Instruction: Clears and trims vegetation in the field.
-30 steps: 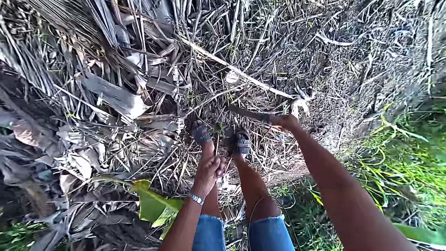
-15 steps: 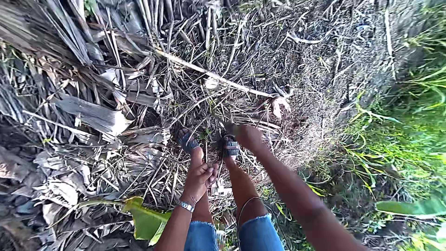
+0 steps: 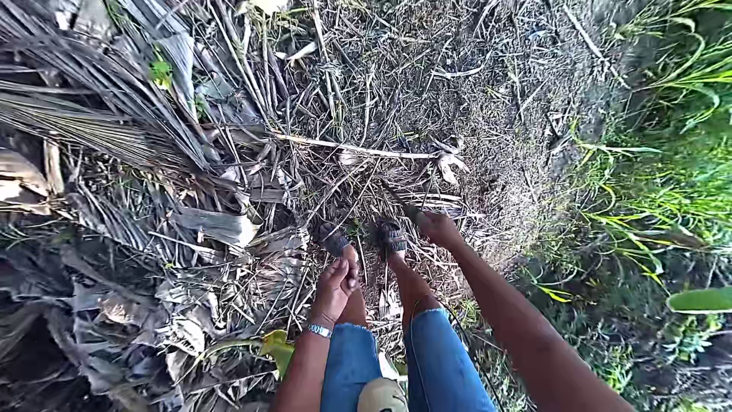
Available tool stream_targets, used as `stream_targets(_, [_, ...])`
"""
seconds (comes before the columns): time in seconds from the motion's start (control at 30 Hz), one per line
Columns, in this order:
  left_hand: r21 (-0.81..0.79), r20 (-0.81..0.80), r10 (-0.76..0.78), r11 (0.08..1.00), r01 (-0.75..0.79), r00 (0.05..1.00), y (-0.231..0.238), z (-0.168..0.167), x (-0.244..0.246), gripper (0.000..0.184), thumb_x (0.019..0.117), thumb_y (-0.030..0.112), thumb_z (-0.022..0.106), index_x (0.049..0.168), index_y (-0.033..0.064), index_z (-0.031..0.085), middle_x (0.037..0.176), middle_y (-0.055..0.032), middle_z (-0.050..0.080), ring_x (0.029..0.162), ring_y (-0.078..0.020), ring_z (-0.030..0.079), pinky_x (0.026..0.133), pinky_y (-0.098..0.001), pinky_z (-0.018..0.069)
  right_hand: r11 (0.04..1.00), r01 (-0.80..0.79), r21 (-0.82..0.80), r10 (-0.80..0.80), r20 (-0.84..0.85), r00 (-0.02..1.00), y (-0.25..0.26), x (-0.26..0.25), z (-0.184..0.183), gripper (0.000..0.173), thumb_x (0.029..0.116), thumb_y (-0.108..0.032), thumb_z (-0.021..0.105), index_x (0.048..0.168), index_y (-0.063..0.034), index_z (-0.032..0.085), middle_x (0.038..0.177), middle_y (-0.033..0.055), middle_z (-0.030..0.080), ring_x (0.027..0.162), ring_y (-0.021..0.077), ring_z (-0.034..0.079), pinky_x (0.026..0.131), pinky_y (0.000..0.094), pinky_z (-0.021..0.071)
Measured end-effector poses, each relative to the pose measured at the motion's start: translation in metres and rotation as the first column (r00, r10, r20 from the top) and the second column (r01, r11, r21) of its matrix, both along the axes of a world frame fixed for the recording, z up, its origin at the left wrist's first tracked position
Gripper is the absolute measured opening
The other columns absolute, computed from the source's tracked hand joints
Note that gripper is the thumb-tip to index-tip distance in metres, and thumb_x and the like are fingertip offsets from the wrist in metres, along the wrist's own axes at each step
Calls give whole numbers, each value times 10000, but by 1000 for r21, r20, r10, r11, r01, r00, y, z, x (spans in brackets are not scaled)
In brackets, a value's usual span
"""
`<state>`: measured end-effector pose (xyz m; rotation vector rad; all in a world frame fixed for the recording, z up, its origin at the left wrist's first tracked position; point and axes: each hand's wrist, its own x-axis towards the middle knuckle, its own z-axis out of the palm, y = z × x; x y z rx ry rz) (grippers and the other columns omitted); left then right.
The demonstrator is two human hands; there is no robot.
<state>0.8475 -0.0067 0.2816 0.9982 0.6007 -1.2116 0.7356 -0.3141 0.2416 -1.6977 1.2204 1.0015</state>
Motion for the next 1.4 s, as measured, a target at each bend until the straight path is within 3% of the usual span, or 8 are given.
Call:
stream_targets(0.23, [78, 16, 32, 996, -33, 999, 52, -1, 6, 320, 1075, 149, 374, 947, 66, 655, 762, -9, 643, 583, -64, 568, 551, -208, 504, 987, -156, -35, 149, -153, 977, 127, 18, -36, 613, 969, -233, 623, 1537, -94, 439, 1295, 280, 649, 1203, 486, 626, 988, 686, 499])
stream_targets(0.5, [126, 87, 107, 985, -117, 990, 102, 6, 22, 340, 1075, 162, 364, 930, 85, 662, 738, 11, 650, 573, -49, 571, 539, -200, 501, 893, -439, 99, 449, -118, 886, 98, 46, 27, 495, 1023, -425, 544, 1474, -223, 571, 1272, 215, 691, 1173, 457, 653, 959, 713, 491])
stream_targets(0.7, [177, 40, 205, 962, -209, 978, 114, -4, 6, 334, 1081, 158, 362, 948, 79, 658, 758, -1, 656, 589, -62, 591, 558, -203, 527, 969, 98, -225, -65, 150, 987, 37, 57, 12, 610, 934, -251, 710, 1510, -161, 528, 1141, 227, 718, 951, 387, 717, 854, 605, 572])
stream_targets(0.93, [201, -60, 269, 947, -252, 961, 83, -12, -13, 341, 1080, 147, 352, 924, 79, 647, 745, -7, 639, 584, -74, 577, 552, -215, 515, 735, 675, -63, -654, 196, 730, 60, 160, -76, 396, 993, -219, 633, 1278, 52, 584, 971, 205, 669, 733, 286, 661, 671, 488, 589])
stream_targets(1.07, [183, -112, 301, 943, -279, 947, 64, -7, -15, 324, 1074, 164, 396, 909, 81, 662, 728, -10, 640, 574, -73, 579, 544, -220, 515, 844, 491, 214, -520, 109, 847, 139, 148, -58, 390, 956, -108, 672, 1299, 46, 569, 971, 213, 690, 741, 293, 690, 673, 475, 605])
stream_targets(1.17, [117, -184, 212, 974, -193, 960, 63, 1, -19, 256, 1036, 190, 476, 893, 105, 671, 746, -4, 645, 592, -70, 588, 554, -218, 517, 859, -93, 503, -75, 305, 949, 170, 140, -31, 521, 877, -43, 716, 1384, -8, 600, 1138, 195, 717, 934, 283, 725, 847, 487, 614])
stream_targets(1.27, [43, -236, 50, 998, -41, 970, 70, 10, -23, 228, 1011, 201, 510, 881, 131, 683, 750, -2, 667, 603, -80, 611, 566, -231, 532, 732, -529, 430, 292, 504, 813, 206, 167, 1, 743, 829, -159, 797, 1523, -181, 534, 1261, 207, 702, 1149, 404, 673, 989, 656, 511])
stream_targets(1.4, [11, -193, -58, 998, 62, 979, 80, 18, -9, 275, 1013, 283, 541, 853, 139, 711, 750, 5, 689, 597, -69, 620, 562, -221, 534, 906, -241, 348, 84, 412, 908, 172, 161, 6, 645, 909, -252, 750, 1502, -112, 540, 1226, 211, 713, 1094, 359, 705, 977, 597, 546])
